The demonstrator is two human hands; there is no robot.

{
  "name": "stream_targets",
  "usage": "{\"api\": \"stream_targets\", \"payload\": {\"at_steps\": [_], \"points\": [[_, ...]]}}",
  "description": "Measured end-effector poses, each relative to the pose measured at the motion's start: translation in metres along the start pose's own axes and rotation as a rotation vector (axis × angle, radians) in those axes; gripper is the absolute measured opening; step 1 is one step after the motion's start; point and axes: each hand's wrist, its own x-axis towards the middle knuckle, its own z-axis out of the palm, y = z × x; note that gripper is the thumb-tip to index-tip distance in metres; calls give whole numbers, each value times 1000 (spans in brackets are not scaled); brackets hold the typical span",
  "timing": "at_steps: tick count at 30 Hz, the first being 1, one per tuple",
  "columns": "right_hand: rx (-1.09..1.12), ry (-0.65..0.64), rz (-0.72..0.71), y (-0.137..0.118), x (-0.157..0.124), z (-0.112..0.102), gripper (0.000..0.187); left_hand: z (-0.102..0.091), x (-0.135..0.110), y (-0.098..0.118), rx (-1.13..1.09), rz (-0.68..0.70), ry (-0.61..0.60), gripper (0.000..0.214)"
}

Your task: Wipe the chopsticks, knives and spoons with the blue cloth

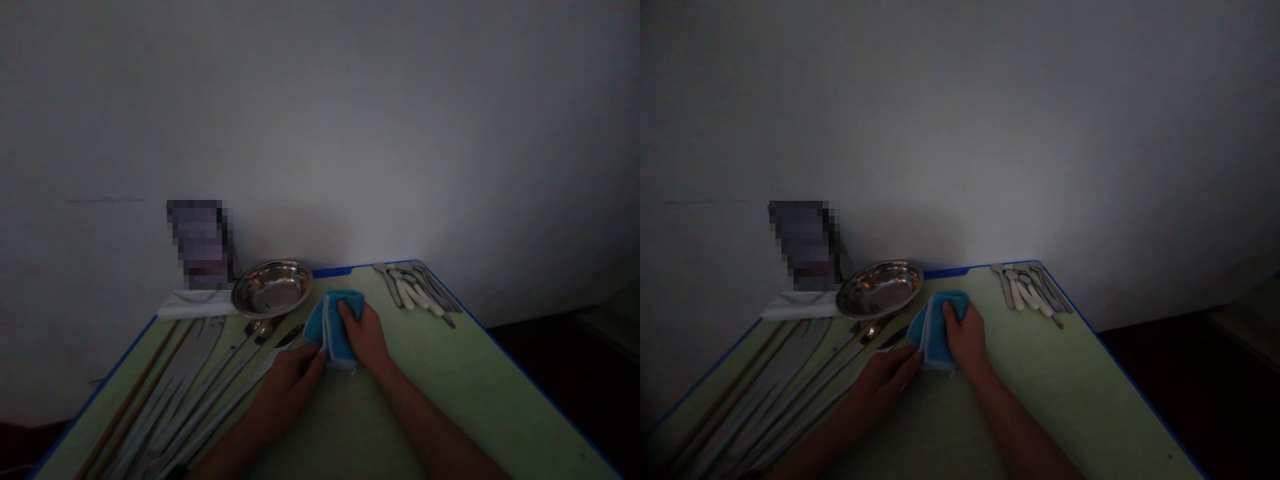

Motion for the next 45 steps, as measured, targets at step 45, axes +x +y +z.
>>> {"api": "stream_targets", "payload": {"at_steps": [45], "points": [[911, -342, 463, 8, 25, -12, 22, -4, -5, -7, -493, 103, -355, 30]]}}
